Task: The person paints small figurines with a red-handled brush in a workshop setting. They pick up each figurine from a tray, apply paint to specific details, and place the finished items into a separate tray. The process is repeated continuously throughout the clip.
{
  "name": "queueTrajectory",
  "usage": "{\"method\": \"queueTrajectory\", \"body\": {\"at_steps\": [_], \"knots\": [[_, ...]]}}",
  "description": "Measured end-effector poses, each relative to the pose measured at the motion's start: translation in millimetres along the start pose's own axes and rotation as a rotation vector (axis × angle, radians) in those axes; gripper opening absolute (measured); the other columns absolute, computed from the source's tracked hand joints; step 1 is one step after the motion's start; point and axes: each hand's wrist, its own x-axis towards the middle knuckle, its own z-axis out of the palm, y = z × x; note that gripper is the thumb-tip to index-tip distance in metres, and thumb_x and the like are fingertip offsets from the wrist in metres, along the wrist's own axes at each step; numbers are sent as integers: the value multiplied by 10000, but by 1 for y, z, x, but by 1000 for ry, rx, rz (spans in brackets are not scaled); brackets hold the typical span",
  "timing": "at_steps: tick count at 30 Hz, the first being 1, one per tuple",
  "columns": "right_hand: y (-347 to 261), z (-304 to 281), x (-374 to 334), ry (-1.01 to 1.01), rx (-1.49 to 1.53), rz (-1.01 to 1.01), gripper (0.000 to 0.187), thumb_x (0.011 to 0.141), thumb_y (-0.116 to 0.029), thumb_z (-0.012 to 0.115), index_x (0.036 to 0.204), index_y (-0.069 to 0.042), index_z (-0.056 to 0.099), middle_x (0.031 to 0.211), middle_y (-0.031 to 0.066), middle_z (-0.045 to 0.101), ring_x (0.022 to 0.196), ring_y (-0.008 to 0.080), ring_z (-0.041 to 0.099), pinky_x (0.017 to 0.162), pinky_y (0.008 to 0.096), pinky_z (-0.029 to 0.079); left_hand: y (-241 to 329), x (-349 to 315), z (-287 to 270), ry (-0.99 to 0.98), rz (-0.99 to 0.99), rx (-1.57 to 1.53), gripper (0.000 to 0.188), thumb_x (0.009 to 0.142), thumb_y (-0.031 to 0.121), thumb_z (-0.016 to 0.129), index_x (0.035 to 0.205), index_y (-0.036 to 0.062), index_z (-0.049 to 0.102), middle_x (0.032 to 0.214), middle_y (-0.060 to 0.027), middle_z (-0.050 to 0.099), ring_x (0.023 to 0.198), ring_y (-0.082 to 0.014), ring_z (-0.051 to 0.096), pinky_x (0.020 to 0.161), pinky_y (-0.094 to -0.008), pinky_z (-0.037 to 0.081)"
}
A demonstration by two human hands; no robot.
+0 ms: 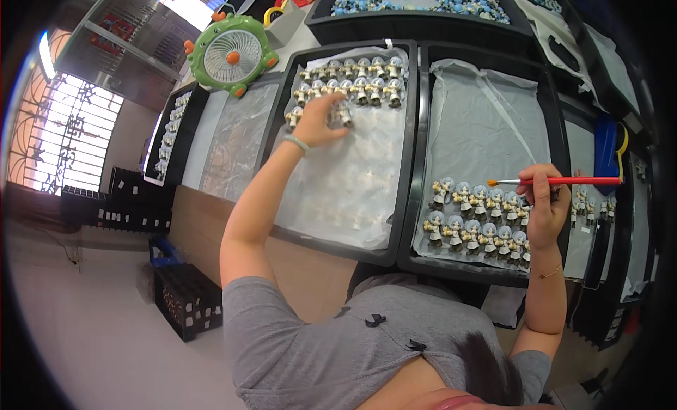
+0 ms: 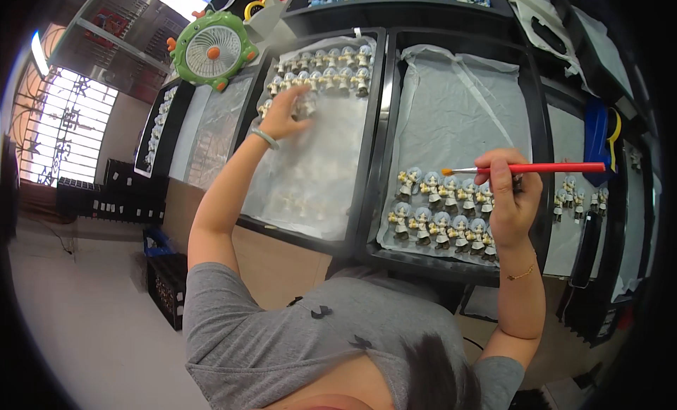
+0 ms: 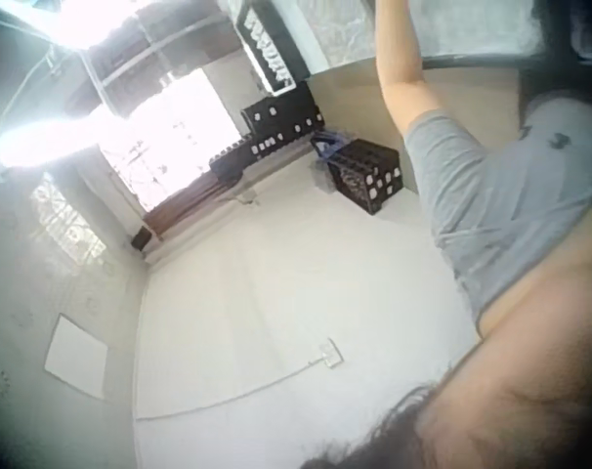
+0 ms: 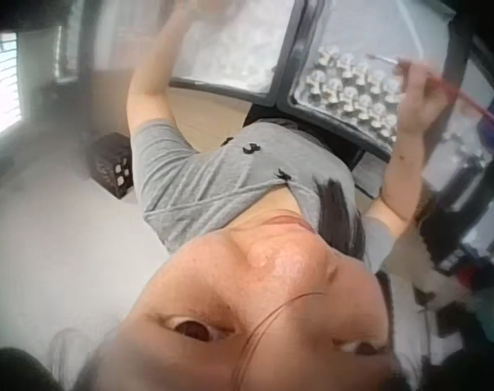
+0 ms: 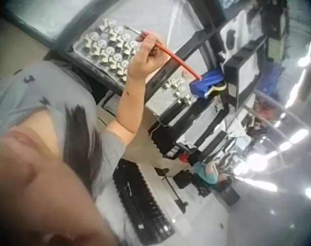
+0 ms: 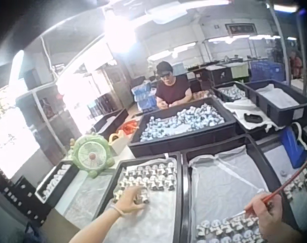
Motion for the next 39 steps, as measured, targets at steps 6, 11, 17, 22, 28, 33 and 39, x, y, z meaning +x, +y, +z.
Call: {"method": "queueTrajectory", "body": {"at_steps": [6, 11, 17, 22, 28, 33, 39], "knots": [[1, 1, 6, -25, -25, -3, 219, 864, -141, 452, 742, 11, 554, 670, 49, 541, 579, 85, 490, 533, 205, 367, 2, -5, -6, -67, 81, 228, 562, 534, 249, 684, 1059, 120, 531, 1023, -96, 509, 1011, -274, 426, 899, -368, 296], [1, 0, 5, -26, -27, -18, 225, 864, -143, 448, 746, 15, 555, 668, 49, 542, 577, 82, 488, 531, 203, 364, 1, 2, -12, -134, 74, 250, 556, 525, 239, 667, 1052, 120, 536, 994, -65, 522, 1005, -265, 415, 916, -365, 275], [-2, -3, 8, 35, 1, -49, 226, 867, -149, 448, 745, 7, 556, 661, 46, 537, 552, 62, 456, 506, 188, 335, -7, -2, -16, -208, 33, 225, 630, 544, 233, 668, 1140, 133, 490, 1044, -74, 508, 1050, -273, 398, 943, -380, 248], [-5, -14, 12, 199, 67, -60, 242, 884, -182, 417, 777, -12, 553, 630, 29, 507, 508, 30, 369, 457, 165, 255, 20, 8, -22, -135, 52, 226, 597, 620, 159, 651, 1181, 105, 452, 1072, -118, 487, 1087, -301, 373, 932, -383, 286], [1, -27, 20, 439, 204, -112, 248, 896, -208, 400, 812, -30, 550, 618, -1, 473, 493, 24, 350, 431, 158, 252, 143, 58, 5, -120, 395, -50, 317, 715, 66, 547, 1033, 72, 536, 959, -105, 520, 936, -286, 467, 834, -373, 352], [6, -38, 28, 506, 207, -225, 243, 893, -236, 430, 865, -35, 563, 663, -19, 493, 505, 20, 342, 447, 162, 249, 218, 76, 85, -331, 629, -93, 256, 723, 94, 525, 977, 77, 557, 904, -99, 557, 894, -270, 510, 813, -377, 374], [16, -55, 34, 579, 301, -185, 255, 891, -239, 434, 867, -15, 554, 671, -7, 485, 518, 41, 366, 438, 180, 273, 291, 98, 174, -388, 427, 7, 323, 706, 207, 553, 1002, 79, 536, 914, -116, 562, 891, -290, 531, 791, -385, 404]]}}
